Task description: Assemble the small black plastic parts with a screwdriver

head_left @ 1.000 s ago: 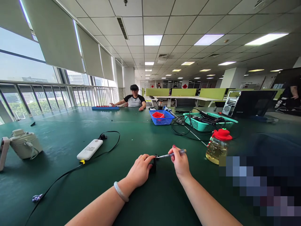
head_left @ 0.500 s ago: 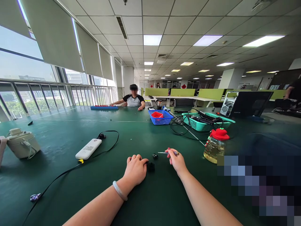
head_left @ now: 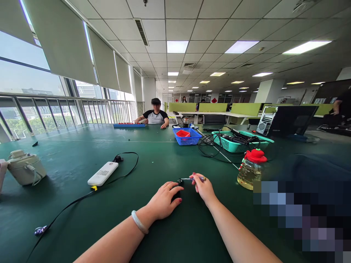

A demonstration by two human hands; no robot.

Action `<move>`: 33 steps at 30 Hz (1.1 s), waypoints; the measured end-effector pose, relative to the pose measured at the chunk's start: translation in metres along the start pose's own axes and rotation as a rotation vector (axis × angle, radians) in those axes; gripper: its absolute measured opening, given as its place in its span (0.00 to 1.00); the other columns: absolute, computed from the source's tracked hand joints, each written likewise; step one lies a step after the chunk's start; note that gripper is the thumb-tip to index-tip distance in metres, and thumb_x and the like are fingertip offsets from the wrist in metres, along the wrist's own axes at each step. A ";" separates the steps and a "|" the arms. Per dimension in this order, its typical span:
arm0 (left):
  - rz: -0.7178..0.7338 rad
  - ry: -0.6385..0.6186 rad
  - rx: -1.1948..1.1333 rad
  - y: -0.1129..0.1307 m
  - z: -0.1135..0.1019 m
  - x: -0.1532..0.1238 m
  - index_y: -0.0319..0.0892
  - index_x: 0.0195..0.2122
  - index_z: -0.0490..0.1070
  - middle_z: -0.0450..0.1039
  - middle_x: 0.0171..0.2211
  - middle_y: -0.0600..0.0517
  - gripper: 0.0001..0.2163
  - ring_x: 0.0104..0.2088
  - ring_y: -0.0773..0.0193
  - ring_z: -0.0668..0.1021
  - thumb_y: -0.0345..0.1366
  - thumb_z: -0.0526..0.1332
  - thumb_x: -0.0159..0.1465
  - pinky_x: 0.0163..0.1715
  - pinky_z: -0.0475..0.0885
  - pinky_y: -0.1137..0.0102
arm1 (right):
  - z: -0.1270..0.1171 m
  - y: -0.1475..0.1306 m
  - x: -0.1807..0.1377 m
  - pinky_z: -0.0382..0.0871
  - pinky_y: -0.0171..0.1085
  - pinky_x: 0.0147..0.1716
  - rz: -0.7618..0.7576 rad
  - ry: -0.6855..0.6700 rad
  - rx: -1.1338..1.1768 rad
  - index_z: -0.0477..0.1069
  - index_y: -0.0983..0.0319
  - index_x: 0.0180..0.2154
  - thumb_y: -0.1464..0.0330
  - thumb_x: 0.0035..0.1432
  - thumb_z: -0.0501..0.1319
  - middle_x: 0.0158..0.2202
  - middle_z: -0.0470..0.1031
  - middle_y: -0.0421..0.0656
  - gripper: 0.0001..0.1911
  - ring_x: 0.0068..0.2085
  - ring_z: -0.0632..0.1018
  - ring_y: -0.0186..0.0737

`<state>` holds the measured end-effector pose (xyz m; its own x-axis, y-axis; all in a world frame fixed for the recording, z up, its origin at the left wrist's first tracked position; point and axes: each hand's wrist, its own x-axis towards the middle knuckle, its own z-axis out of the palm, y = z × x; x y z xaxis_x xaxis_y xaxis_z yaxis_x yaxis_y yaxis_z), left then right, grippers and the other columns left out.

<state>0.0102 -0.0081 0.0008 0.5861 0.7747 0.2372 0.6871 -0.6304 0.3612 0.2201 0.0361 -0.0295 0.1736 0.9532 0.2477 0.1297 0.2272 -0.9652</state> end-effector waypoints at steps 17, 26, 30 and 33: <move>-0.245 0.071 0.083 -0.002 -0.002 0.003 0.46 0.46 0.69 0.72 0.51 0.49 0.11 0.55 0.57 0.69 0.34 0.52 0.65 0.56 0.62 0.58 | -0.002 -0.001 -0.001 0.57 0.34 0.17 -0.058 0.066 -0.049 0.77 0.62 0.26 0.40 0.52 0.56 0.18 0.71 0.41 0.32 0.18 0.69 0.35; -0.228 0.058 0.060 -0.003 -0.001 0.003 0.48 0.56 0.65 0.69 0.56 0.50 0.18 0.59 0.56 0.65 0.40 0.50 0.66 0.59 0.60 0.57 | 0.002 -0.009 -0.007 0.58 0.34 0.19 -0.076 0.031 -0.067 0.75 0.61 0.22 0.41 0.55 0.54 0.16 0.67 0.40 0.31 0.19 0.68 0.36; -0.205 0.041 0.051 -0.002 -0.003 0.002 0.50 0.59 0.63 0.68 0.57 0.50 0.21 0.59 0.54 0.64 0.46 0.52 0.66 0.59 0.59 0.54 | 0.002 -0.018 -0.011 0.59 0.34 0.21 -0.103 0.059 -0.105 0.74 0.60 0.21 0.41 0.56 0.53 0.16 0.66 0.39 0.32 0.19 0.68 0.36; -0.179 0.014 0.053 -0.002 -0.003 0.001 0.53 0.60 0.62 0.68 0.57 0.51 0.22 0.59 0.53 0.64 0.47 0.54 0.65 0.59 0.58 0.52 | 0.002 -0.023 -0.013 0.60 0.35 0.22 -0.098 0.093 -0.116 0.72 0.60 0.19 0.40 0.55 0.53 0.14 0.64 0.39 0.33 0.19 0.68 0.37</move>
<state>0.0080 -0.0057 0.0035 0.4464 0.8752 0.1862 0.8020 -0.4837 0.3506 0.2127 0.0189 -0.0107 0.2438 0.9038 0.3517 0.2614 0.2880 -0.9213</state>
